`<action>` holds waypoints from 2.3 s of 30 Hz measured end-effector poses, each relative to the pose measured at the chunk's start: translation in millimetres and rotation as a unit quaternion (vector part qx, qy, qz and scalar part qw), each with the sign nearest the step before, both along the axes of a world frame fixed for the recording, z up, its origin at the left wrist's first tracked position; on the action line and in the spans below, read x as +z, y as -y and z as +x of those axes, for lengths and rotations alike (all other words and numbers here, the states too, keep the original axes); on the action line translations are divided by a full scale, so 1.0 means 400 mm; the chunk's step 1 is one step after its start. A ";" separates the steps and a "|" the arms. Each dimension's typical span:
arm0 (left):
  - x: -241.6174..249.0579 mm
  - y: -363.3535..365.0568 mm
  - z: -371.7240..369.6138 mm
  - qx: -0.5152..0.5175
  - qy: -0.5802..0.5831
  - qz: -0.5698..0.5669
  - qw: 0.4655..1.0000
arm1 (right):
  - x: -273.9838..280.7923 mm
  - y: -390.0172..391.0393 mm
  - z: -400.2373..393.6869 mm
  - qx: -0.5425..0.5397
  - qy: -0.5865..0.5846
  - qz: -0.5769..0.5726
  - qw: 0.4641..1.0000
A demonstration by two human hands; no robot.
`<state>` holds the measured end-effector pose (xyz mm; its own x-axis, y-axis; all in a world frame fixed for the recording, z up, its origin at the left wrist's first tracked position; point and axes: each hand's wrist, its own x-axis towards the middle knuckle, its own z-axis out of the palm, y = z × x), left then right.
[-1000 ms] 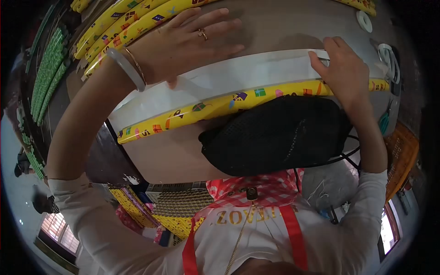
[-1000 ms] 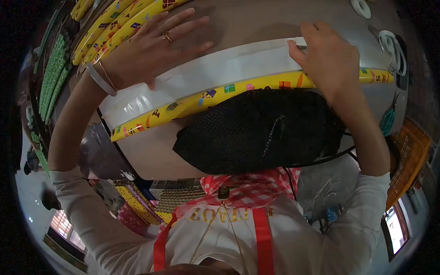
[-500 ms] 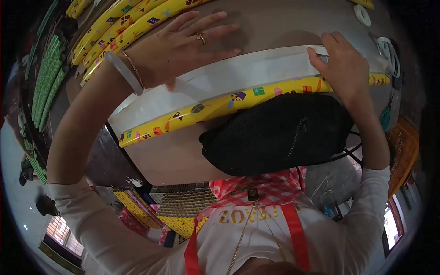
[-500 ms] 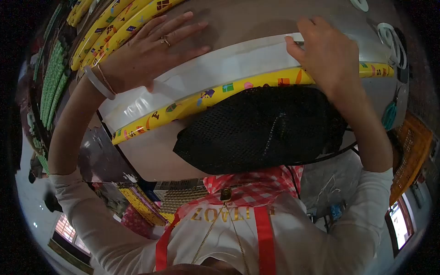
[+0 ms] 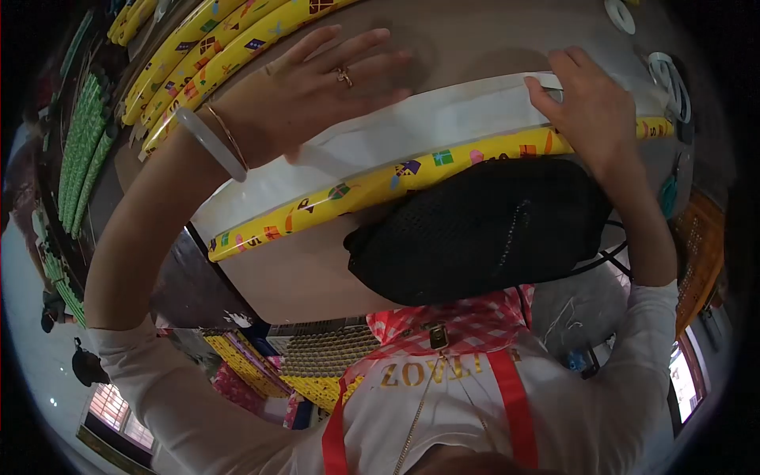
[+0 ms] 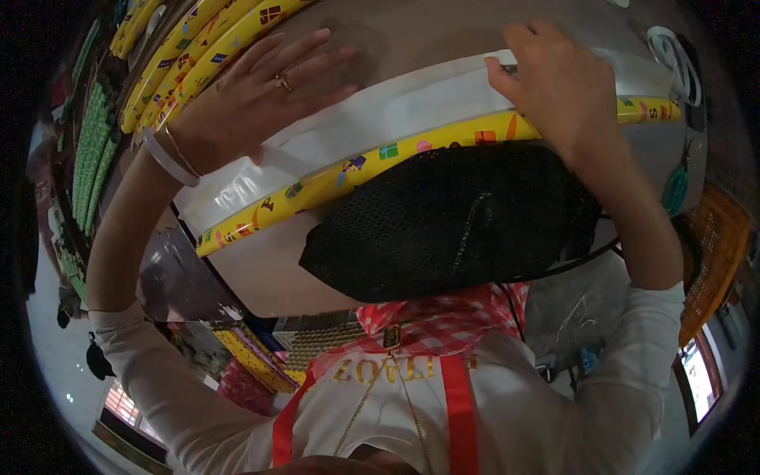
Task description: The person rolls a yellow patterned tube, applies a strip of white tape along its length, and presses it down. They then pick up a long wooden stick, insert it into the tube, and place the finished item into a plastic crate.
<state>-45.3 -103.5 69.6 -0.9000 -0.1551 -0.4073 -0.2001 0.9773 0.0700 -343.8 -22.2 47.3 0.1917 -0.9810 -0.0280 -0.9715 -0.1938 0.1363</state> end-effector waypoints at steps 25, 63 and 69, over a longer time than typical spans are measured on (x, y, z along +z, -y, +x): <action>-0.020 -0.014 0.010 -0.101 -0.056 -0.220 0.969 | 0.016 -0.009 0.020 0.030 -0.009 -0.059 0.998; -0.029 -0.013 -0.061 -0.235 0.013 -0.315 0.920 | 0.000 -0.023 0.003 0.087 0.026 -0.112 0.990; -0.018 -0.019 -0.063 -0.244 0.035 -0.332 0.910 | 0.009 -0.016 0.002 0.110 0.016 -0.124 0.986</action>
